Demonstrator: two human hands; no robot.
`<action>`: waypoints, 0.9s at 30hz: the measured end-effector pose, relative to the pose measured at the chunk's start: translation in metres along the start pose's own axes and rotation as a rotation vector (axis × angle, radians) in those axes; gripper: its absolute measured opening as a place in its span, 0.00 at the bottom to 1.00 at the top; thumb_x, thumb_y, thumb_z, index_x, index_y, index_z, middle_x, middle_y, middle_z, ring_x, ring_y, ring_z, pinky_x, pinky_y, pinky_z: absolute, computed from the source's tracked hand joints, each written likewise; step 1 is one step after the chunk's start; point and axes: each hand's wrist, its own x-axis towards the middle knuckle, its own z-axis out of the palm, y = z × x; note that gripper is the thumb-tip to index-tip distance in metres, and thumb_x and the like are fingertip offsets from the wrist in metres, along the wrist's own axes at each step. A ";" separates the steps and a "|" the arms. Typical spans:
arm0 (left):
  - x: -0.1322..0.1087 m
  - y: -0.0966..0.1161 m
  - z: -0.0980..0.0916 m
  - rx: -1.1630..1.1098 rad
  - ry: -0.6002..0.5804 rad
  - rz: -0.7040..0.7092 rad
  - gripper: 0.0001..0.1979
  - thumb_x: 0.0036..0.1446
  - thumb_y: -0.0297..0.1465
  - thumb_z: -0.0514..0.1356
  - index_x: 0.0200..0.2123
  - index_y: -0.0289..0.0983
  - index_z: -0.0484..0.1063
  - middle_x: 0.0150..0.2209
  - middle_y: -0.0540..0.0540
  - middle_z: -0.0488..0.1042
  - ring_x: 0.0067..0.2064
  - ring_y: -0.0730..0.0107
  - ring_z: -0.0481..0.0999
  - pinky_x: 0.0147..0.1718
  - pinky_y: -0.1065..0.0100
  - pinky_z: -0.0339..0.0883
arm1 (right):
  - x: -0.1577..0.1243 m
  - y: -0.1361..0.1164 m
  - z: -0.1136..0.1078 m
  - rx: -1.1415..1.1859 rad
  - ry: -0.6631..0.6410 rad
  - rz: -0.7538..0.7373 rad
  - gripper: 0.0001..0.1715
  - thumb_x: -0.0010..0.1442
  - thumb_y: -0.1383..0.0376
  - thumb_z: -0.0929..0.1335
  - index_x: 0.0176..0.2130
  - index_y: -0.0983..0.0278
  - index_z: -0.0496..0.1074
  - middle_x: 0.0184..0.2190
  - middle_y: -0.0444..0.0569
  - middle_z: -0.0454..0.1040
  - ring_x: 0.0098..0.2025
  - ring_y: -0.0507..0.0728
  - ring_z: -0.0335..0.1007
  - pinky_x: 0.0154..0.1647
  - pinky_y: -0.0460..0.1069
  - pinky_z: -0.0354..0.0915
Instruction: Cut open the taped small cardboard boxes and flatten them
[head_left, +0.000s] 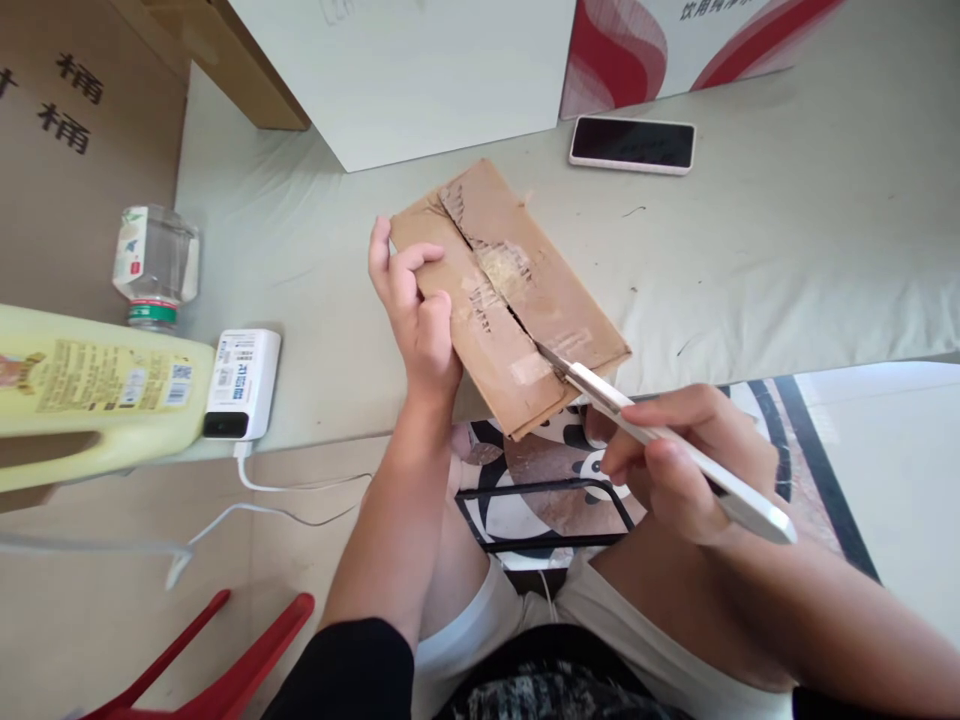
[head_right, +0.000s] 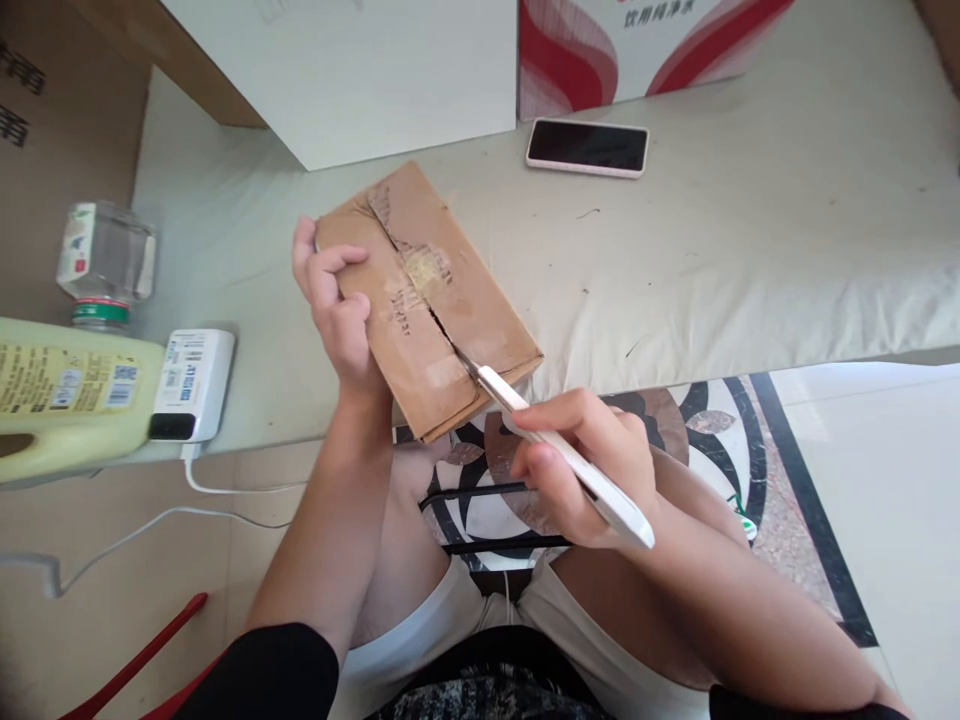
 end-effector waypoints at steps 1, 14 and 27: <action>0.000 -0.001 0.000 0.004 0.002 -0.002 0.11 0.62 0.39 0.53 0.44 0.44 0.70 0.71 0.47 0.58 0.76 0.54 0.49 0.73 0.53 0.49 | 0.001 -0.001 0.001 0.068 0.041 -0.001 0.09 0.70 0.59 0.64 0.47 0.56 0.71 0.21 0.42 0.77 0.18 0.54 0.72 0.17 0.49 0.68; 0.000 -0.011 0.002 0.006 -0.005 0.060 0.13 0.63 0.38 0.50 0.46 0.43 0.70 0.72 0.49 0.56 0.76 0.55 0.49 0.72 0.55 0.50 | 0.012 -0.022 -0.009 0.419 0.115 0.145 0.07 0.71 0.62 0.65 0.42 0.58 0.73 0.18 0.38 0.74 0.12 0.48 0.61 0.11 0.44 0.55; 0.001 -0.007 0.000 -0.080 -0.010 0.050 0.14 0.60 0.38 0.53 0.46 0.41 0.72 0.71 0.44 0.58 0.75 0.55 0.50 0.71 0.57 0.50 | 0.037 0.033 -0.021 -0.301 0.153 0.173 0.27 0.61 0.61 0.70 0.59 0.58 0.67 0.48 0.53 0.81 0.46 0.62 0.80 0.43 0.58 0.76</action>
